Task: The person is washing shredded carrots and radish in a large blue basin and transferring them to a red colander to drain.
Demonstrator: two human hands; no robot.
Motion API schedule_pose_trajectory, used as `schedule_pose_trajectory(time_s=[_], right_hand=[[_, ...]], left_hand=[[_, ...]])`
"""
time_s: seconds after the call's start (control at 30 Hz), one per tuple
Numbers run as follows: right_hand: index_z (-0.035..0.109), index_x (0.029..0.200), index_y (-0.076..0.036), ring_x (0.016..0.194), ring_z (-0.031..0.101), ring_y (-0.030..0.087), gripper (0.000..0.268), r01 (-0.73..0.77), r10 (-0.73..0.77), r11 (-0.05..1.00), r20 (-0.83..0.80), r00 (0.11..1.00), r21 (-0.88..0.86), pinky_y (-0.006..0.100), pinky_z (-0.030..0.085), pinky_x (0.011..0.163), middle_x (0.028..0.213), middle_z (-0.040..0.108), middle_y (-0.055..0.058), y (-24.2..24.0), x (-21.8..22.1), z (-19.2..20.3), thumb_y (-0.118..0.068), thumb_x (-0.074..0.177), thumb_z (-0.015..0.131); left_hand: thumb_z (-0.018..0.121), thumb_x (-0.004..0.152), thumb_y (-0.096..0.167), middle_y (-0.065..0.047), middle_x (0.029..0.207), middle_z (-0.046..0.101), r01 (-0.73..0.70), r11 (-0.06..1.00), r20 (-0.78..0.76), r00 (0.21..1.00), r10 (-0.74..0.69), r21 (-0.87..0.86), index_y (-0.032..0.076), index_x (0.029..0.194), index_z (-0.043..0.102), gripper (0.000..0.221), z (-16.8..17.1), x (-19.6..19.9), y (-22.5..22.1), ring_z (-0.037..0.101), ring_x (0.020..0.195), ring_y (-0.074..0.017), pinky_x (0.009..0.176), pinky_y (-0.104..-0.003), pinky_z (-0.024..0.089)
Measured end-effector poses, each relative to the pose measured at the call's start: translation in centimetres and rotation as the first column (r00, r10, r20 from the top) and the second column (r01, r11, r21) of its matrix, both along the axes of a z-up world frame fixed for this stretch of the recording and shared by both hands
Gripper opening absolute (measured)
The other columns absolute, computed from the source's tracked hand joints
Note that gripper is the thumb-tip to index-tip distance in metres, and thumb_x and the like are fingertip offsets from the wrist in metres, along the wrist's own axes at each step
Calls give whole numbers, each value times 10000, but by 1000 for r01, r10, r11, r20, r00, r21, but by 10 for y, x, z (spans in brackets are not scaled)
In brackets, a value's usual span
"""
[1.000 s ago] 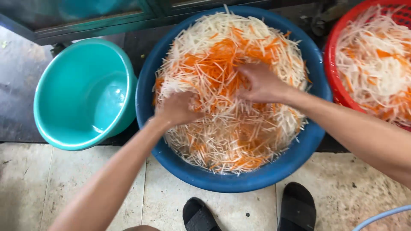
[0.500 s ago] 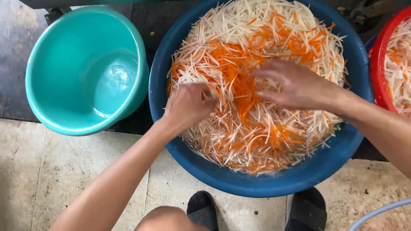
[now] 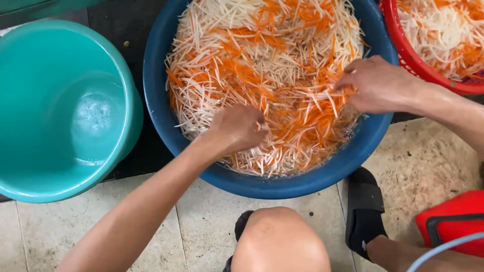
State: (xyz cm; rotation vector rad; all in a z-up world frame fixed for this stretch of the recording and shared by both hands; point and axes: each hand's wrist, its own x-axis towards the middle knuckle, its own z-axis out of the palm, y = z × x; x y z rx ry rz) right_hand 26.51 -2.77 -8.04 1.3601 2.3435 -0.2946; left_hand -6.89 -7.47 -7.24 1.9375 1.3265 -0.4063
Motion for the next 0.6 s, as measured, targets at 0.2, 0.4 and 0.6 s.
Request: schedule_pose_trajectory(time_s=[0.2,0.4,0.6], right_hand=[[157,1597,-185,1462,243,468,1149,157,-225,958,-292,929,-240,546,249,1175,1633,217,235,-8,-46,-60,-626,763,812],[428,1569,-237,1283,562,313,813,-106,-79,922,-448,890,-373,454,482,1133,1362,560,190,-47,-93,-48,-424,831,716],[377,1579,-22,1445,422,419,1105,96,-150,986,-458,876,-138,572,381,1216,1572,407,239,42,15,-41,-705,764,677]], left_hand=[[781,791,556,-249,1478,476,6,997,-121,993,3,74,126,1481,460,874,-24,-1,1,305,1444,-478,1169,-570,303],[662,723,498,-163,1378,664,-22,986,105,994,40,-166,182,1394,621,743,-22,-10,-12,614,1290,-336,1111,-430,461],[634,787,683,-240,1172,800,-548,836,-225,819,528,-35,33,1221,764,792,28,-48,-25,749,1179,-343,1064,-418,553]])
